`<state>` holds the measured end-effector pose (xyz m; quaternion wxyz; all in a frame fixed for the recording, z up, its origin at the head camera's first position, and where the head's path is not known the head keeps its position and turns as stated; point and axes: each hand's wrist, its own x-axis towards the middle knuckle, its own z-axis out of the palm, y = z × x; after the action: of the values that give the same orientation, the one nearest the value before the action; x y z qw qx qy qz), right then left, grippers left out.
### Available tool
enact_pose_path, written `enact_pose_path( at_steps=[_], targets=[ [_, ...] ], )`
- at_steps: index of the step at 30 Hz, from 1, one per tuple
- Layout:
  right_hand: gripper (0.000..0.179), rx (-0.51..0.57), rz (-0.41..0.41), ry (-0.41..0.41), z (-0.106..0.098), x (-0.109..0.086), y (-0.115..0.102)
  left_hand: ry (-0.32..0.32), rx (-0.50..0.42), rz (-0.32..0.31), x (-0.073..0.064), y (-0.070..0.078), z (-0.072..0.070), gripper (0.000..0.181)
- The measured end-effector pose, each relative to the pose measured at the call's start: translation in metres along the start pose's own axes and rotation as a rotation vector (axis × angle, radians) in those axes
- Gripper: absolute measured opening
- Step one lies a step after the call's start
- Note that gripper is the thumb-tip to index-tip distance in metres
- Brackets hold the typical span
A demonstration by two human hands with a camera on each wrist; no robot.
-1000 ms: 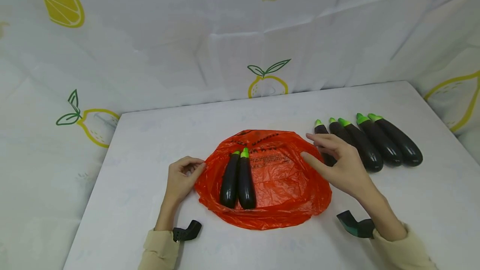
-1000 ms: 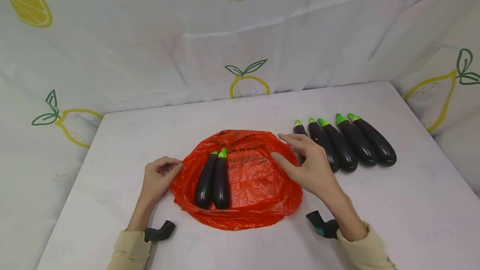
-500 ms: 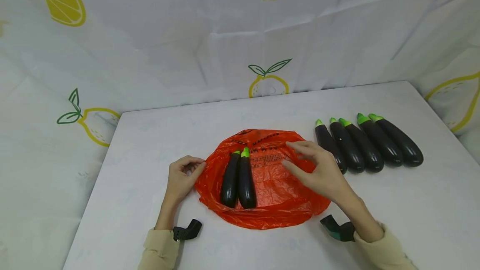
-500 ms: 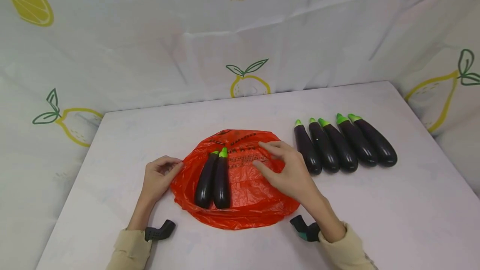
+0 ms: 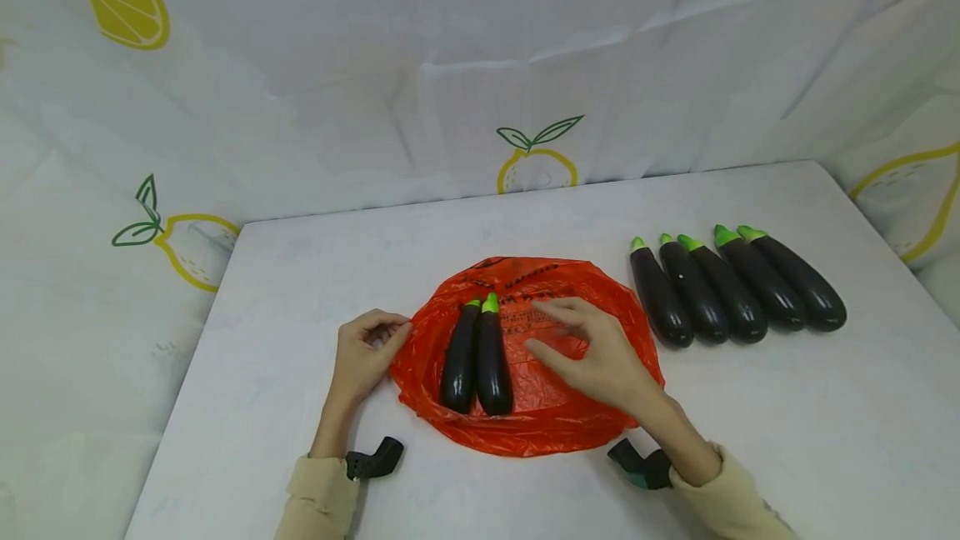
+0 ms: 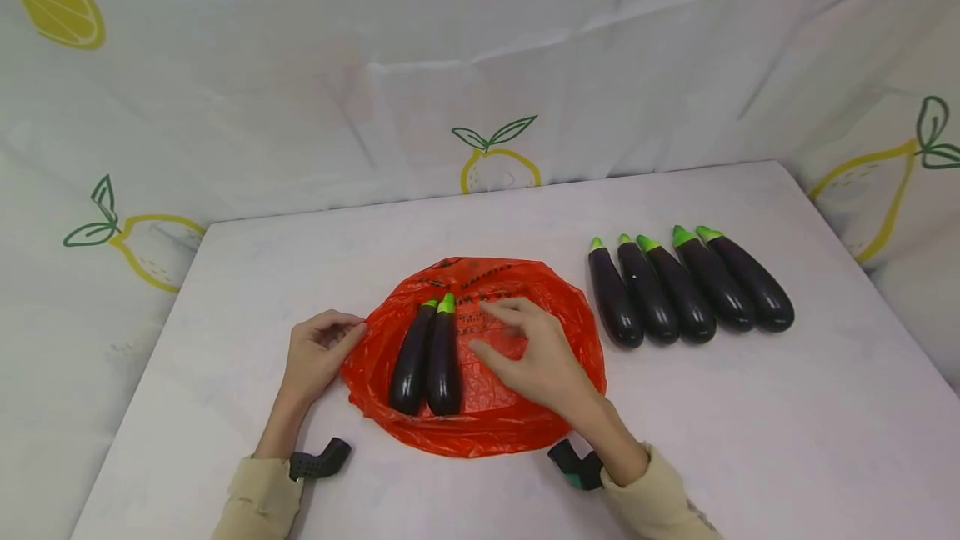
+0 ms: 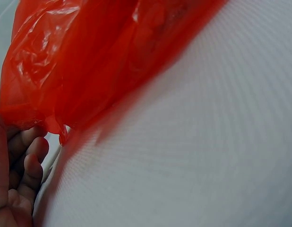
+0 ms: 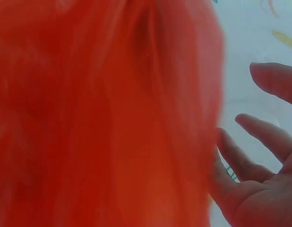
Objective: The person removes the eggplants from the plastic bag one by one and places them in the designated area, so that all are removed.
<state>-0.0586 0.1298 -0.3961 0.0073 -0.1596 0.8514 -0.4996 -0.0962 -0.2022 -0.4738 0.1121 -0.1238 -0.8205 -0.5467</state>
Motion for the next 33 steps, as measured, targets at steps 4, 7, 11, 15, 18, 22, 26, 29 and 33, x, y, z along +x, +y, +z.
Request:
enact_pose_path(
  at_steps=[4,7,11,15,18,22,26,29,33],
  targets=[
    [0.051,0.013,0.005,-0.014,0.008,0.001,-0.001,0.001,0.000,-0.005,0.000,0.000,0.001,0.010],
    [0.050,0.023,0.011,-0.025,0.014,0.001,-0.002,0.000,0.003,-0.001,0.000,0.001,0.001,0.010],
    [0.051,0.031,0.023,-0.040,0.023,0.002,-0.002,0.012,0.001,-0.003,0.000,0.001,0.000,0.009],
    [0.053,0.050,0.046,-0.057,0.031,0.002,-0.003,0.016,-0.011,-0.009,0.000,0.000,0.001,0.009],
    [0.054,0.071,0.067,-0.072,0.037,0.002,-0.003,0.014,-0.017,-0.017,0.000,0.000,0.001,0.008],
    [0.057,0.092,0.101,-0.087,0.043,0.002,-0.004,0.007,-0.004,-0.031,0.000,0.003,0.002,0.007],
    [0.062,0.070,0.130,-0.095,0.048,0.001,-0.004,0.004,0.007,-0.040,0.001,0.013,0.002,0.006],
    [0.067,0.046,0.155,-0.094,0.051,0.000,-0.005,0.005,0.005,-0.048,0.001,0.023,0.001,0.006],
    [0.074,0.047,0.190,-0.099,0.054,0.000,-0.007,0.009,0.002,-0.052,0.001,0.022,0.002,0.006]
  ],
)
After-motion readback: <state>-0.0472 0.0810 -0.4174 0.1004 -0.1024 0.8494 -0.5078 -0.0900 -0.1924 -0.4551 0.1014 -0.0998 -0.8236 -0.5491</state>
